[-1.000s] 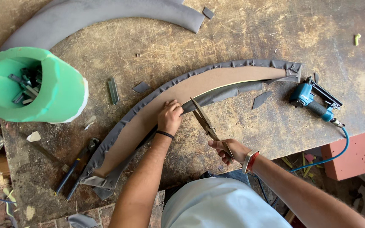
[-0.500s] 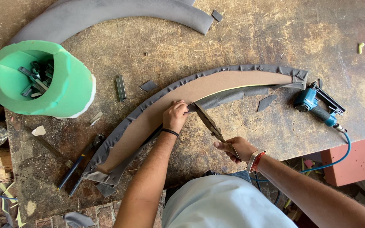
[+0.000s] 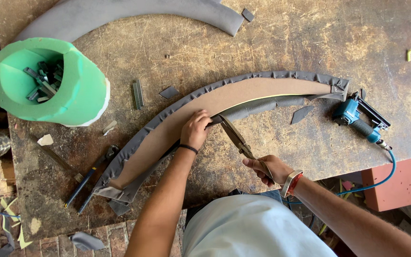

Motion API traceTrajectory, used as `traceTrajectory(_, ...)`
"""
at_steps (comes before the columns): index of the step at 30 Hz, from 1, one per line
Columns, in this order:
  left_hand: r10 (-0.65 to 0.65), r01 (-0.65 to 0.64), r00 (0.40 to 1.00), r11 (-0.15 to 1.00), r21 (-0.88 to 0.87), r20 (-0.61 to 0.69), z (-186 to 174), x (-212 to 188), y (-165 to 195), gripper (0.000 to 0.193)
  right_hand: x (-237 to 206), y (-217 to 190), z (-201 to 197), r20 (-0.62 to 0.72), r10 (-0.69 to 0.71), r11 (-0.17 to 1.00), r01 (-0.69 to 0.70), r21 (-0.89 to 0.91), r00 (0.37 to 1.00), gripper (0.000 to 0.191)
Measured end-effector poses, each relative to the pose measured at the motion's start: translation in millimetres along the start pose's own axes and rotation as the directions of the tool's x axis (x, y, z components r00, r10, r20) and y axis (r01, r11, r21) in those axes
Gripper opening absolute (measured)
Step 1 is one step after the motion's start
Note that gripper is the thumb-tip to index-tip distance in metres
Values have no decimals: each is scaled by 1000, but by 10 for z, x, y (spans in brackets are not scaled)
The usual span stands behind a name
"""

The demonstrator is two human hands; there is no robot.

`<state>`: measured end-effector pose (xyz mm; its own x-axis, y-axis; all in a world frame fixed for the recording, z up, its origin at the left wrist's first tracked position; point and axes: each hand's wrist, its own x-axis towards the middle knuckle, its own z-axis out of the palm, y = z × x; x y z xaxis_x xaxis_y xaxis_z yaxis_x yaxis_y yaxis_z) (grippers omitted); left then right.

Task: The person staples gray fabric over foam onto a curved wooden furniture frame using a pneumatic nail gun, pressing the fabric edge with one hand while driving staples. They use pliers to pull the fabric taut along the curve, then reposition the frame and continue stapling the remaining edge.

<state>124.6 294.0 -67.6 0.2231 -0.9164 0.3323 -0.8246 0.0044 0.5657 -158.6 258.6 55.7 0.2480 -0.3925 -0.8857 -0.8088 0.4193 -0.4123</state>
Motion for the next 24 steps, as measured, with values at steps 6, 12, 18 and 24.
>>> traceTrajectory(6,-30,75,986,959,272,-167,-467,-706,-187,21,-56,55,171,202,-5,991,32,-131,979,61)
traceTrajectory(12,-51,82,982,982,167,-182,-404,-772,-386,21,170,-333,602,282,14,1000,-8,-22,959,56)
traceTrajectory(18,-98,125,970,986,113,-222,-379,-748,-418,22,112,-404,653,135,-15,992,32,-123,991,57)
traceTrajectory(24,-113,131,972,988,77,-205,-369,-746,-418,21,42,-249,545,129,19,983,5,-184,991,56)
